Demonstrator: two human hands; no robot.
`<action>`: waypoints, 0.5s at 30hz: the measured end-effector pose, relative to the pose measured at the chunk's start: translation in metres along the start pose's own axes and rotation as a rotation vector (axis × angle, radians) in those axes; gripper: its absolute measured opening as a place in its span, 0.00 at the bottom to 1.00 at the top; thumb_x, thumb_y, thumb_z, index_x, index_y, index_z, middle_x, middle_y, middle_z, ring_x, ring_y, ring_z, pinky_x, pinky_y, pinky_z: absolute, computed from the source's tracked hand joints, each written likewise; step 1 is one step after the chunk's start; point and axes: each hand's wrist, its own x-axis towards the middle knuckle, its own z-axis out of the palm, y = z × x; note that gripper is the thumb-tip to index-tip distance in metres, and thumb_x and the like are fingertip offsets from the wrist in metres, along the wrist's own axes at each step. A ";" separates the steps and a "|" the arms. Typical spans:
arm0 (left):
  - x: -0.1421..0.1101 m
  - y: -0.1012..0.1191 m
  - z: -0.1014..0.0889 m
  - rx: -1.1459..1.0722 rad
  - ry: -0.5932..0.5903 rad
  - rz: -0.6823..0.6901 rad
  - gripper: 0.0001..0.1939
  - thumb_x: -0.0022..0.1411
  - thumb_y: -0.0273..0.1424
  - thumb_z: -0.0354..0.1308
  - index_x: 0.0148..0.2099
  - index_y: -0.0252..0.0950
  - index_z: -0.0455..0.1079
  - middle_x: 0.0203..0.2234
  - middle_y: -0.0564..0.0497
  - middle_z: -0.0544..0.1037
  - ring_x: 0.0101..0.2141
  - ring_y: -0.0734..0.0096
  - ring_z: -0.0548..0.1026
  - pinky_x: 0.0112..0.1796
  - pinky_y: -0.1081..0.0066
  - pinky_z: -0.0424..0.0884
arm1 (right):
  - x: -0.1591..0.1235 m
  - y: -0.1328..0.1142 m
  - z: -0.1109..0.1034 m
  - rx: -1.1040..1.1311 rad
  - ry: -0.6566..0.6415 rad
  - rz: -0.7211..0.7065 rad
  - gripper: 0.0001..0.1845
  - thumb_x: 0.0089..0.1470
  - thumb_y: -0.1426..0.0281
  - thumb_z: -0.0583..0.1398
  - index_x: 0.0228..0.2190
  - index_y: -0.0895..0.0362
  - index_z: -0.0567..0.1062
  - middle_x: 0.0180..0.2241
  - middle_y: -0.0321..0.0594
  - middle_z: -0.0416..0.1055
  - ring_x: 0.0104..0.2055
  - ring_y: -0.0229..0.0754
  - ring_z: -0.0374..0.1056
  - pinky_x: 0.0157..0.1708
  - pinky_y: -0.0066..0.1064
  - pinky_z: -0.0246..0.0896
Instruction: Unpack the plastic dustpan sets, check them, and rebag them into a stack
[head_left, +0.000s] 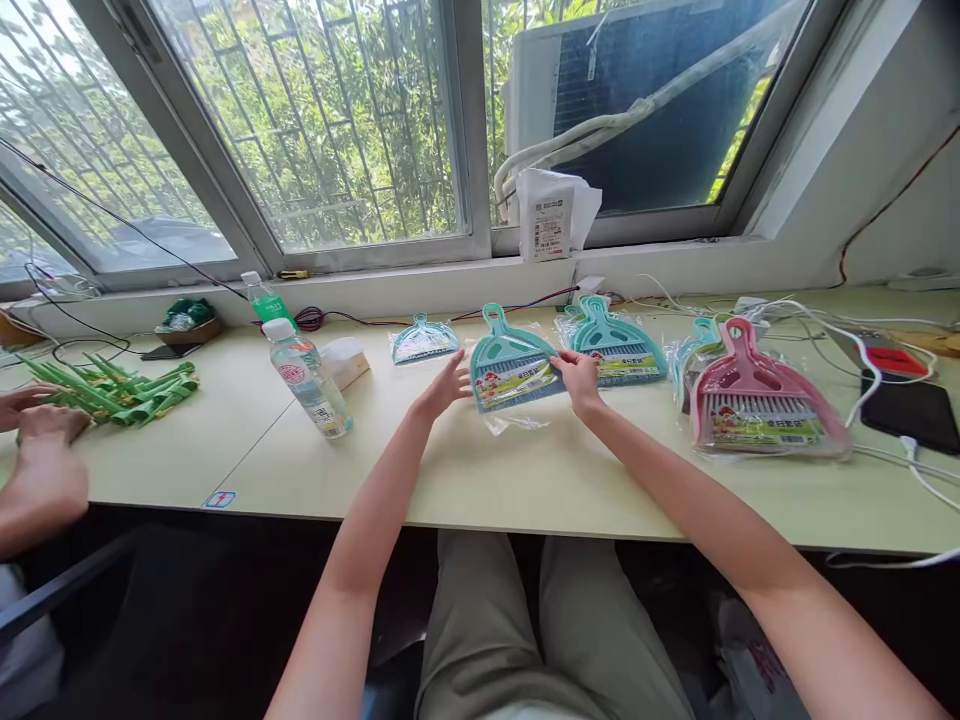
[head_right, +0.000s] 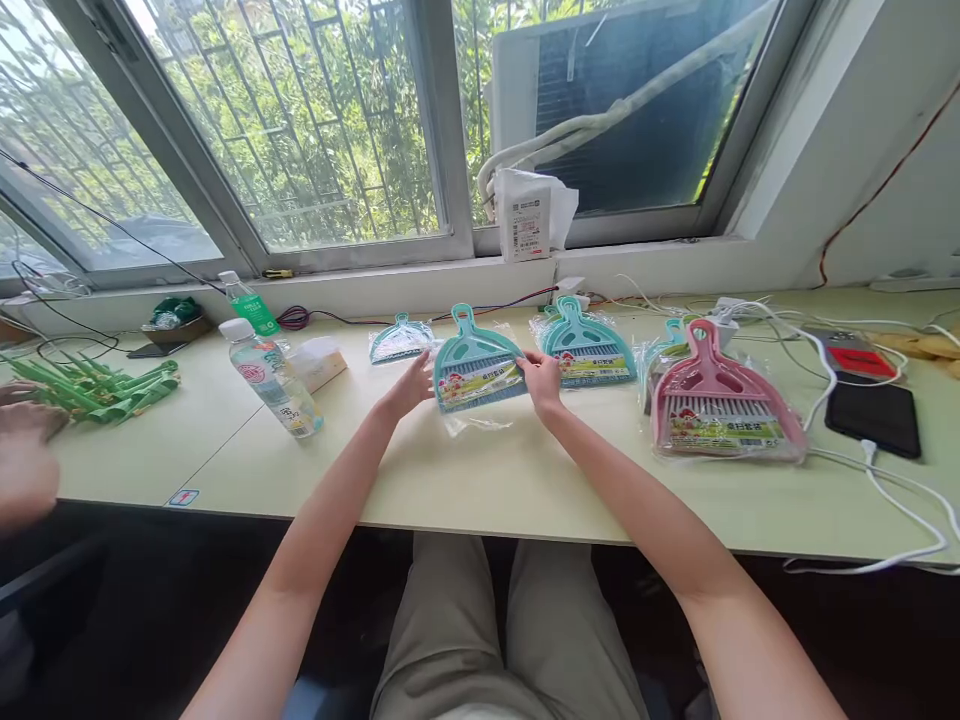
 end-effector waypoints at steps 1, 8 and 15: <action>-0.003 0.001 0.004 -0.051 -0.127 -0.022 0.37 0.57 0.62 0.50 0.57 0.41 0.67 0.50 0.41 0.76 0.53 0.51 0.74 0.47 0.58 0.72 | 0.001 0.001 -0.001 0.030 0.016 0.001 0.24 0.47 0.57 0.64 0.41 0.62 0.79 0.38 0.48 0.79 0.38 0.44 0.74 0.38 0.32 0.68; 0.001 -0.008 0.011 -0.102 -0.043 0.023 0.30 0.50 0.43 0.69 0.53 0.36 0.70 0.38 0.46 0.82 0.43 0.57 0.79 0.43 0.65 0.74 | -0.014 -0.003 0.002 -0.218 0.006 -0.277 0.24 0.54 0.53 0.60 0.43 0.58 0.76 0.45 0.49 0.74 0.42 0.46 0.70 0.44 0.39 0.66; 0.012 -0.017 0.003 -0.285 0.197 0.105 0.30 0.50 0.35 0.70 0.56 0.38 0.67 0.41 0.48 0.81 0.44 0.62 0.79 0.46 0.65 0.73 | -0.038 -0.019 0.015 -0.205 -0.217 -0.239 0.21 0.60 0.53 0.55 0.30 0.57 0.74 0.32 0.45 0.75 0.33 0.43 0.71 0.39 0.38 0.70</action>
